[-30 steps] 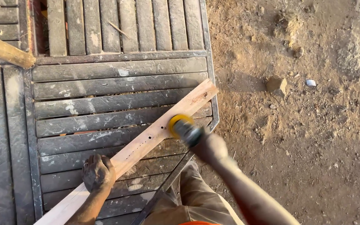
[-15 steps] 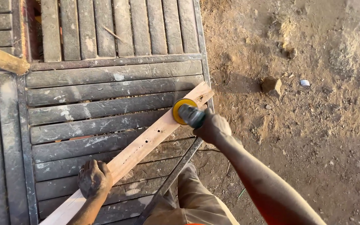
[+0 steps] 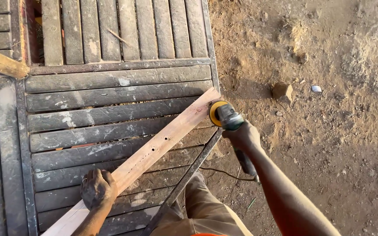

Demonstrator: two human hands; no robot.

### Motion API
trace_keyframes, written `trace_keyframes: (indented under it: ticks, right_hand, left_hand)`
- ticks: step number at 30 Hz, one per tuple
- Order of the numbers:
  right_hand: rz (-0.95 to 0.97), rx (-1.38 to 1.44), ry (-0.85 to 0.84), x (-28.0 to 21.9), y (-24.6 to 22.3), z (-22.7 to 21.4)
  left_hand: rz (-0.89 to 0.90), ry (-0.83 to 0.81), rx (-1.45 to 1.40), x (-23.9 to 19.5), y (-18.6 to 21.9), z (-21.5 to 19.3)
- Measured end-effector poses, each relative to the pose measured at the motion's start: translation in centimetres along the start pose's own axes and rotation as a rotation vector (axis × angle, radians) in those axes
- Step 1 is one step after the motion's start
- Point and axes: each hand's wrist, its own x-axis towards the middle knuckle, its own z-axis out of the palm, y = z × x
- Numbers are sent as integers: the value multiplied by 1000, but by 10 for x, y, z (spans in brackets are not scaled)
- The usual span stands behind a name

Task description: Sanding a long wooden plank using an electric angle grinder with a sanding disc attachment on a metal slatted table.

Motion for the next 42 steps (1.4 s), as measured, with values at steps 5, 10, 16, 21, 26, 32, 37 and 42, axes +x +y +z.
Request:
trace_keyframes:
  ticks: [5, 10, 16, 21, 26, 32, 37, 42]
  right_hand:
    - [-10, 19, -31, 5, -14, 1]
    - [100, 56, -25, 10, -11, -8]
    - [115, 155, -69, 0, -13, -7]
    - [-70, -44, -84, 23, -60, -20]
    - [-171, -67, -205, -47, -92, -22]
    - [-186, -51, -213, -53, -92, -11]
    - [-20, -12, -47, 14, -71, -11]
    - [-197, -316, -9, 26, -36, 57]
  left_hand:
    - [3, 10, -50, 1, 4, -6]
    - [-1, 13, -67, -2, 2, -2]
    - [28, 93, -45, -4, 0, -3]
    - [-7, 26, -28, 1, 4, -4]
    - [-15, 34, -5, 0, 4, -3]
    - [2, 67, -51, 1, 5, -4]
    - [-36, 42, -35, 1, 3, -1]
    - [12, 59, -49, 0, 2, -3]
